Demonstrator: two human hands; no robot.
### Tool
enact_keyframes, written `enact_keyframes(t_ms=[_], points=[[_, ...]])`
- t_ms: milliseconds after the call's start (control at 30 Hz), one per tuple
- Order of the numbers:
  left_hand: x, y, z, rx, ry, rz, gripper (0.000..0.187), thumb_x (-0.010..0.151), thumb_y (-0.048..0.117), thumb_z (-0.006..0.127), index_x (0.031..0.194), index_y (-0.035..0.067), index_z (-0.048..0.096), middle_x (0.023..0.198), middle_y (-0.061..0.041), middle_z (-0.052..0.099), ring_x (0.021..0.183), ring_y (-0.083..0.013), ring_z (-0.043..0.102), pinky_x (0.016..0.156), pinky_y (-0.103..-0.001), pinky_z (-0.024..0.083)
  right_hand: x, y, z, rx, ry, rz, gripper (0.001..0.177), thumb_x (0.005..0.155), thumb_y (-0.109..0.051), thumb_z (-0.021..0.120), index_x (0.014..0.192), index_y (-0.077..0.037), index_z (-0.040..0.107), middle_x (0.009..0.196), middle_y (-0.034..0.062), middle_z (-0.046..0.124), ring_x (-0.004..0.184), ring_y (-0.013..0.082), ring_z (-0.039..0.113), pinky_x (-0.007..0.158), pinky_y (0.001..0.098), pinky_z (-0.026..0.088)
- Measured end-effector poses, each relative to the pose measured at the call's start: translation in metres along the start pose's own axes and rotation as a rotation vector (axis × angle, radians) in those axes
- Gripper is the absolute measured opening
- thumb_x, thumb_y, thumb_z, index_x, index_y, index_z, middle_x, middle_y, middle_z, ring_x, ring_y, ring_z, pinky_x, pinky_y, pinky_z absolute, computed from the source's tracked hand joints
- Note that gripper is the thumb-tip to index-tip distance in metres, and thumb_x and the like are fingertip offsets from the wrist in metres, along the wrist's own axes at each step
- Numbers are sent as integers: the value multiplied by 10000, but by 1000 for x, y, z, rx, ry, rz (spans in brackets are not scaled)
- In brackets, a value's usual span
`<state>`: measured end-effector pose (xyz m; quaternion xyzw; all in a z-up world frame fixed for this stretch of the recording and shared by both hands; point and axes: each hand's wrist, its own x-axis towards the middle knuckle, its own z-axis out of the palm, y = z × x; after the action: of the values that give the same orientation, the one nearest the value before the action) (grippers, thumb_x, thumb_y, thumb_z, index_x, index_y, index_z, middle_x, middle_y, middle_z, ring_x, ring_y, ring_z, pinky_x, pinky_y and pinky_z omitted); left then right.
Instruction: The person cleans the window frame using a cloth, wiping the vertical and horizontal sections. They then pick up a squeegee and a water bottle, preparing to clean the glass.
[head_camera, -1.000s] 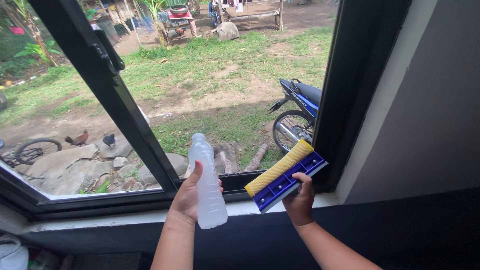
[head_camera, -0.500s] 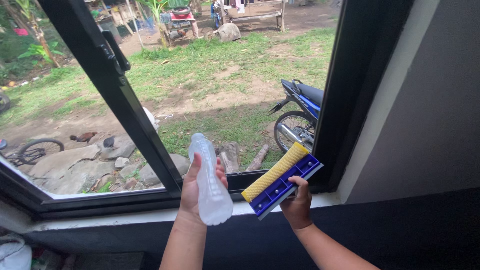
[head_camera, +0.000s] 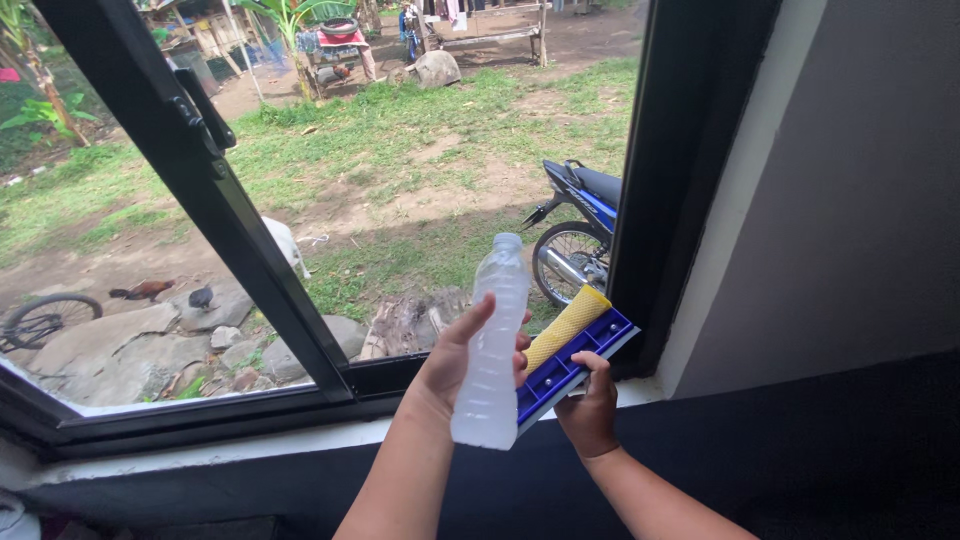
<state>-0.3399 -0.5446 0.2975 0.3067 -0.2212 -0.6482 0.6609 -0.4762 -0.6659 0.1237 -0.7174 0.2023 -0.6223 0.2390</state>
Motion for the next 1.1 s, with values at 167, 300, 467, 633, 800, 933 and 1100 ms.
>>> enact_keyframes(t_ms=[167,300,467,633,800,933,1100], points=[[18,-7,0,90,56,-15,600,873,483,766,1219,25,592,830,-80,646,646,-170,693,586,-347,607,5,8,-6,-25,44,95,590,758,-139,874,1191,-141,473,992,83,681,909,218,735,772,349,587],[0,-10,-20,13,-4,-30,614,850,476,756,1226,23,583,842,-88,650,664,-183,702,618,-363,618,16,6,-3,-2,56,71,575,790,-98,857,1221,-126,478,1034,87,684,977,208,727,842,355,583],[-38,4,-57,16,21,23,646,847,485,743,1246,7,571,850,-98,647,685,-193,703,641,-375,620,47,-9,30,143,133,-49,557,850,-89,819,1271,-137,457,1134,137,588,1002,269,680,897,390,561],[-65,9,-89,-84,-44,104,629,902,482,714,1262,-5,548,874,-105,622,730,-208,702,666,-382,620,54,-7,45,-253,25,-93,530,792,-183,866,1195,-165,523,1115,160,607,981,354,677,814,414,557],[-77,3,-113,-125,25,61,607,864,485,700,1230,22,555,863,-100,627,725,-207,705,656,-395,629,17,-10,47,-300,-153,139,564,705,-183,866,1187,-172,572,1078,170,614,887,357,685,749,434,568],[-79,-11,-128,-91,112,48,630,865,483,732,1229,-4,565,852,-108,636,716,-207,717,661,-406,632,8,-18,56,-158,-182,144,584,781,-145,826,1292,-139,543,1060,163,618,852,318,701,759,414,582],[-73,-18,-140,29,223,-13,627,820,474,765,1195,6,581,845,-104,663,710,-216,732,675,-422,637,51,-34,60,-212,-72,82,543,776,-125,837,1255,-155,582,965,134,687,798,269,725,730,384,594]])
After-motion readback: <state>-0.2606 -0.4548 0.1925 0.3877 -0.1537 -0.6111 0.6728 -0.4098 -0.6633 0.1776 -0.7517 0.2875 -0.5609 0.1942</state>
